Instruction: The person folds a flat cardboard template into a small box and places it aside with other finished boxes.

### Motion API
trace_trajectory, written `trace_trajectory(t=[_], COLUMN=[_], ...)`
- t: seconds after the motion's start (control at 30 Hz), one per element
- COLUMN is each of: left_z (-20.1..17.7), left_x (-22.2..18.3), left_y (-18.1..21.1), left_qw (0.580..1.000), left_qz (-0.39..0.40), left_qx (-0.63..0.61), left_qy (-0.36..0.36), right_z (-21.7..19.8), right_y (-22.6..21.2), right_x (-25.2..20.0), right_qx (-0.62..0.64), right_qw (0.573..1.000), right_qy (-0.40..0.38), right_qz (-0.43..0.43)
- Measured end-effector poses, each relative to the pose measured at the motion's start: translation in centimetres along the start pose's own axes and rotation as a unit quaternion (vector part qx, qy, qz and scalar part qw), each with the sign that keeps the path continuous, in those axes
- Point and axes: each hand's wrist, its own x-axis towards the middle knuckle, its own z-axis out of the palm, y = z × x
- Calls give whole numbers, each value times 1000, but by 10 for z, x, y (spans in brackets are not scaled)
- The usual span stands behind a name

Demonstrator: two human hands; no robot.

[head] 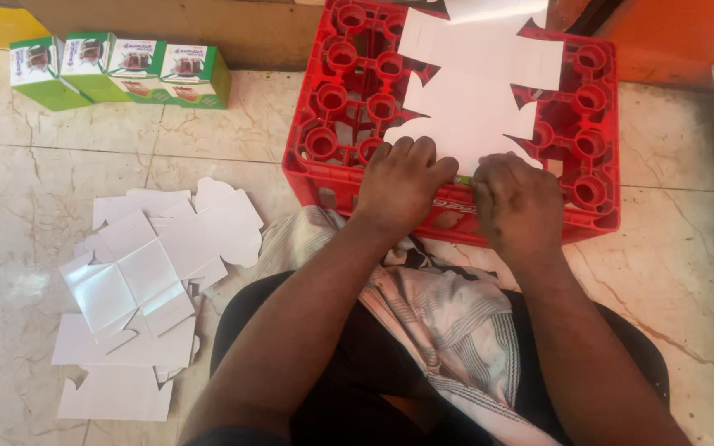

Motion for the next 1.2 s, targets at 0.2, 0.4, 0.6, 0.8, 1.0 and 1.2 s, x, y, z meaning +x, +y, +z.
trace_trajectory(t=[0.2, 0.4, 0.6, 0.8, 1.0, 1.2], left_z=[-5, -9, -11, -8, -4, -9], left_x=[1, 3, -1, 1, -6, -7], left_y=[6, 8, 6, -3, -1, 4], left_qw=[998, 997, 998, 997, 984, 982], left_qz=[17, 53, 37, 67, 136, 151], left_qx=[38, 32, 47, 29, 99, 75], left_qy=[43, 37, 34, 31, 60, 82], right_z=[-8, -4, 0, -1, 4, 9], right_y=[-8, -5, -14, -15, -18, -6], right_x=[6, 0, -6, -13, -14, -28], right_qx=[-49, -58, -94, -83, -104, -123], right_qw=[999, 998, 993, 978, 971, 991], right_qy=[-18, -17, -74, -185, -199, -32], right_qz=[-1, -11, 1, 46, 88, 37])
